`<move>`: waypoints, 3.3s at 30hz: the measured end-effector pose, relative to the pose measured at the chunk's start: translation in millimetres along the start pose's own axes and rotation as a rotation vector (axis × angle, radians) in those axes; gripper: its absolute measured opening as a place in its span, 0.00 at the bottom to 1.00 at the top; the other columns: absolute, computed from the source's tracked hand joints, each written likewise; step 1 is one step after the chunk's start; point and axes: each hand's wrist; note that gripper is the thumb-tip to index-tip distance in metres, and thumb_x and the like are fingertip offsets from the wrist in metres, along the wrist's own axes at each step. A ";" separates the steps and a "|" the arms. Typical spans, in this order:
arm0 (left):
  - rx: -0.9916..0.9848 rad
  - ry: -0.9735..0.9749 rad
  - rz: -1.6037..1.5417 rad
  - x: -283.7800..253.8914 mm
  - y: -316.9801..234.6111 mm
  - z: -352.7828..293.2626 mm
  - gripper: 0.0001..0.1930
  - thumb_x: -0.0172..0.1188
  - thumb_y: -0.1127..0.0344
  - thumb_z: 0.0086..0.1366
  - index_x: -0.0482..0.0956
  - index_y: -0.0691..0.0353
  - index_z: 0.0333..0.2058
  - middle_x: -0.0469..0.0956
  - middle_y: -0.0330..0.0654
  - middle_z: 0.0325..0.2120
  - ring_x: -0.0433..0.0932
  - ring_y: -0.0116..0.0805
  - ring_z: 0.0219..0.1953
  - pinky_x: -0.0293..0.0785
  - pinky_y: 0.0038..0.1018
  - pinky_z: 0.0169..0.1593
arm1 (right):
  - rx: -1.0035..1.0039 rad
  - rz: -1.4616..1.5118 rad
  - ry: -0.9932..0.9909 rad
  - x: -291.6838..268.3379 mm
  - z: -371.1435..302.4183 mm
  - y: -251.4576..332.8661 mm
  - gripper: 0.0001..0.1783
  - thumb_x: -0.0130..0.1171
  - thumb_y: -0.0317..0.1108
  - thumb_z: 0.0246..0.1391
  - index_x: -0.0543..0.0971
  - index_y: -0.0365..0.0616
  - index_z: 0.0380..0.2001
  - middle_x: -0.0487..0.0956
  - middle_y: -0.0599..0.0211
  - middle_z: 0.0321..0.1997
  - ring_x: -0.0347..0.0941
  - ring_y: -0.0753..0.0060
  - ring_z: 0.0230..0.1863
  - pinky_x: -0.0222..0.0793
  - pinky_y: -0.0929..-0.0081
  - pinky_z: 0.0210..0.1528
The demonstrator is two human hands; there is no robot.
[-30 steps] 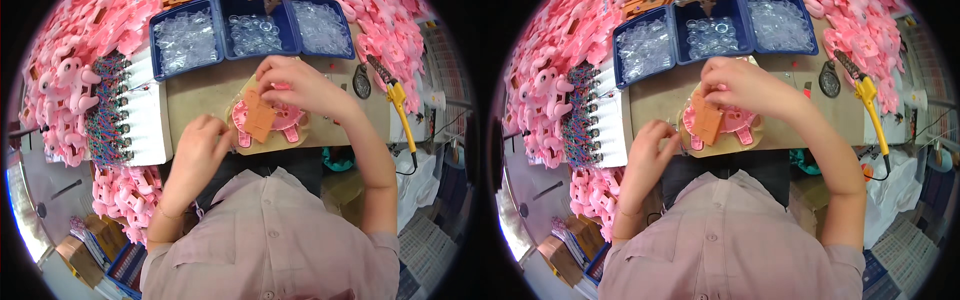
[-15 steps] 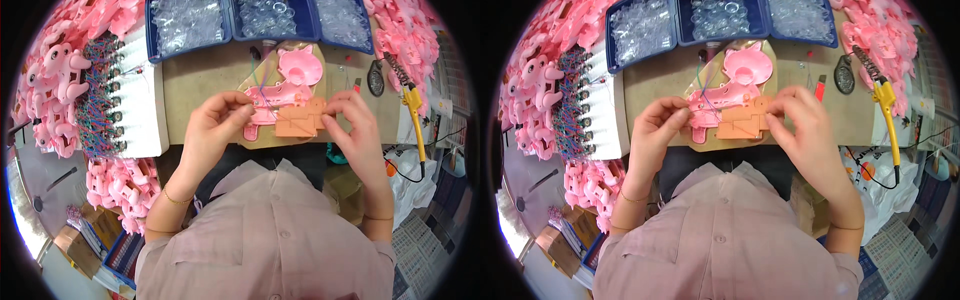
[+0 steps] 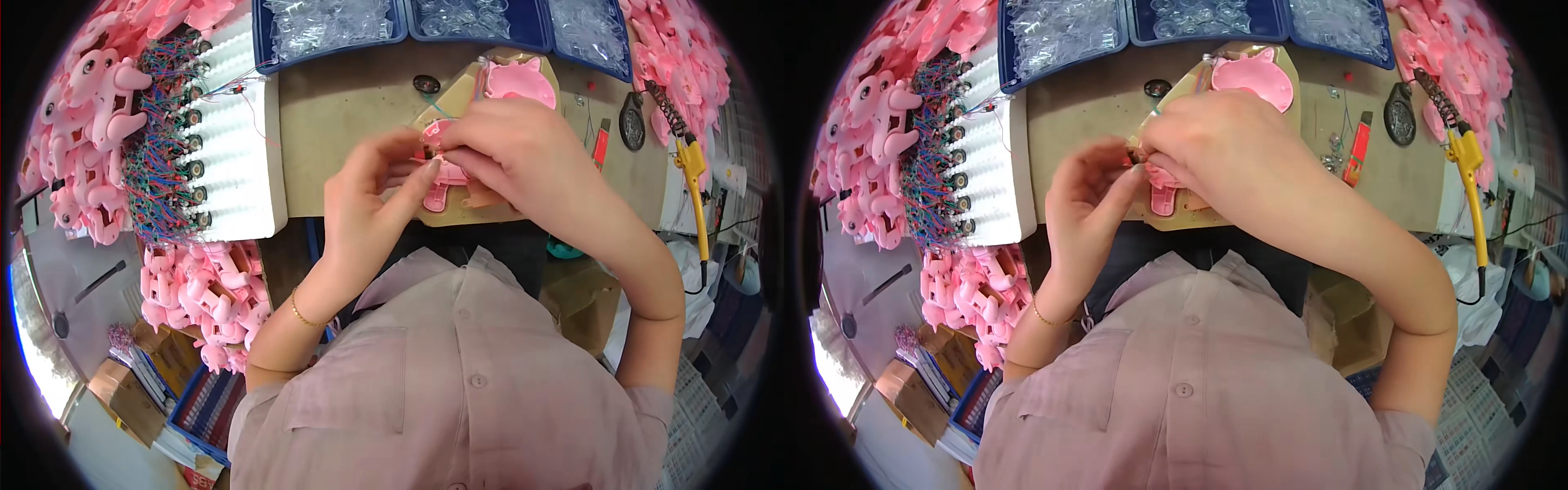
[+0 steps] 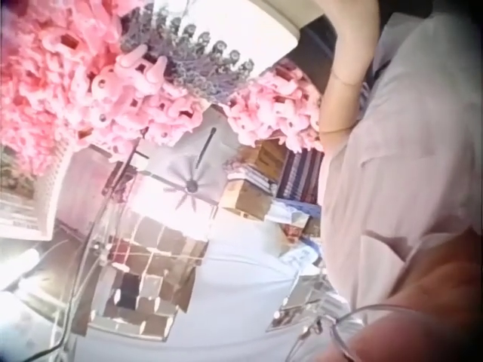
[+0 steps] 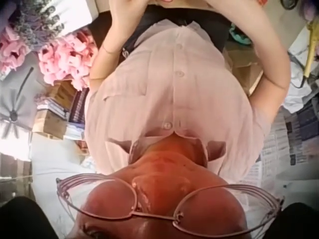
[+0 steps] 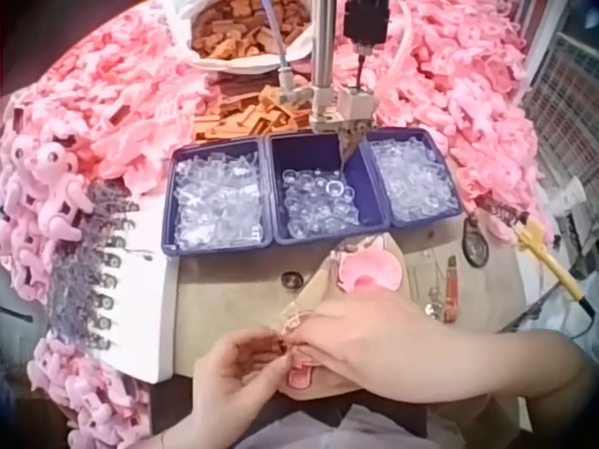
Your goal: Assembling electronic unicorn toys by soldering wires and joining plastic shell components.
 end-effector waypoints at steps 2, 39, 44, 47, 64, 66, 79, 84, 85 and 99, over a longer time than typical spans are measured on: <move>-0.272 0.000 -0.414 0.5 -11.8 4.9 0.09 0.58 0.72 0.64 0.74 0.70 0.40 0.79 0.41 0.32 0.79 0.25 0.33 0.75 0.19 0.37 | -0.014 -0.025 -0.028 1.0 -0.9 0.5 0.07 0.60 0.28 0.47 0.79 0.42 0.33 0.76 0.64 0.28 0.73 0.61 0.31 0.67 0.68 0.33; 0.627 0.070 1.043 -17.3 28.9 -9.8 0.24 0.63 0.67 0.48 0.79 0.58 0.48 0.68 0.32 0.27 0.68 0.28 0.32 0.63 0.24 0.35 | -0.155 -0.291 0.109 11.9 37.7 -21.6 0.12 0.65 0.38 0.42 0.76 0.45 0.29 0.71 0.67 0.33 0.68 0.63 0.42 0.60 0.67 0.48; 0.702 0.330 1.286 -19.6 4.4 -3.4 0.27 0.57 0.69 0.45 0.77 0.66 0.49 0.67 0.35 0.26 0.68 0.29 0.31 0.65 0.23 0.34 | -0.167 -0.367 0.360 2.5 53.6 -21.6 0.17 0.66 0.43 0.41 0.78 0.46 0.33 0.73 0.68 0.35 0.68 0.65 0.45 0.60 0.68 0.51; 0.710 0.360 1.413 -12.7 -1.1 -9.2 0.28 0.58 0.68 0.46 0.75 0.67 0.50 0.67 0.36 0.26 0.68 0.31 0.30 0.66 0.24 0.34 | -0.174 -0.410 0.393 2.7 51.1 -25.7 0.18 0.66 0.44 0.41 0.78 0.46 0.34 0.73 0.69 0.35 0.68 0.65 0.45 0.59 0.68 0.52; 0.324 0.175 1.100 10.9 -32.4 67.7 0.10 0.61 0.62 0.54 0.80 0.61 0.32 0.75 0.44 0.31 0.73 0.44 0.36 0.69 0.37 0.41 | 0.273 0.299 -0.031 -50.9 -47.0 -32.1 0.08 0.61 0.30 0.49 0.78 0.35 0.31 0.76 0.61 0.38 0.74 0.67 0.41 0.69 0.72 0.46; 0.484 -0.040 0.910 21.1 -11.4 68.8 0.09 0.61 0.62 0.53 0.79 0.62 0.29 0.76 0.45 0.33 0.73 0.45 0.38 0.69 0.39 0.42 | 0.235 0.307 -0.064 -38.7 -47.4 -47.8 0.07 0.61 0.31 0.49 0.78 0.37 0.29 0.76 0.62 0.35 0.73 0.64 0.40 0.69 0.70 0.45; 0.038 0.145 0.014 16.9 7.3 42.2 0.09 0.58 0.69 0.64 0.79 0.69 0.37 0.79 0.39 0.28 0.75 0.25 0.28 0.71 0.20 0.33 | 0.217 0.378 -0.517 -0.4 -16.9 -23.0 0.21 0.55 0.35 0.55 0.73 0.38 0.51 0.80 0.57 0.40 0.77 0.62 0.38 0.72 0.67 0.41; -0.003 0.200 0.000 16.7 4.4 53.2 0.10 0.59 0.70 0.62 0.79 0.71 0.39 0.80 0.39 0.29 0.77 0.23 0.30 0.72 0.20 0.35 | 0.124 0.663 -0.443 5.7 20.4 -43.4 0.20 0.57 0.29 0.54 0.74 0.39 0.51 0.80 0.68 0.38 0.75 0.79 0.36 0.72 0.78 0.40; 0.004 0.223 0.013 18.6 -2.2 55.7 0.09 0.59 0.70 0.62 0.79 0.70 0.38 0.80 0.39 0.29 0.77 0.23 0.31 0.72 0.20 0.36 | 0.101 0.837 -0.512 3.6 20.4 -37.9 0.18 0.57 0.29 0.53 0.76 0.39 0.48 0.80 0.67 0.35 0.76 0.79 0.36 0.72 0.77 0.40; 0.189 0.217 0.385 16.2 -6.4 75.3 0.13 0.57 0.65 0.64 0.80 0.71 0.38 0.80 0.43 0.24 0.75 0.28 0.25 0.72 0.26 0.30 | 0.117 -0.193 -0.773 -7.9 6.1 -6.7 0.21 0.58 0.38 0.49 0.73 0.42 0.46 0.71 0.59 0.36 0.73 0.58 0.33 0.71 0.67 0.33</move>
Point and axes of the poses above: each hand's wrist, its own z-axis towards the middle knuckle, its own x-axis out of the palm, y = z × x
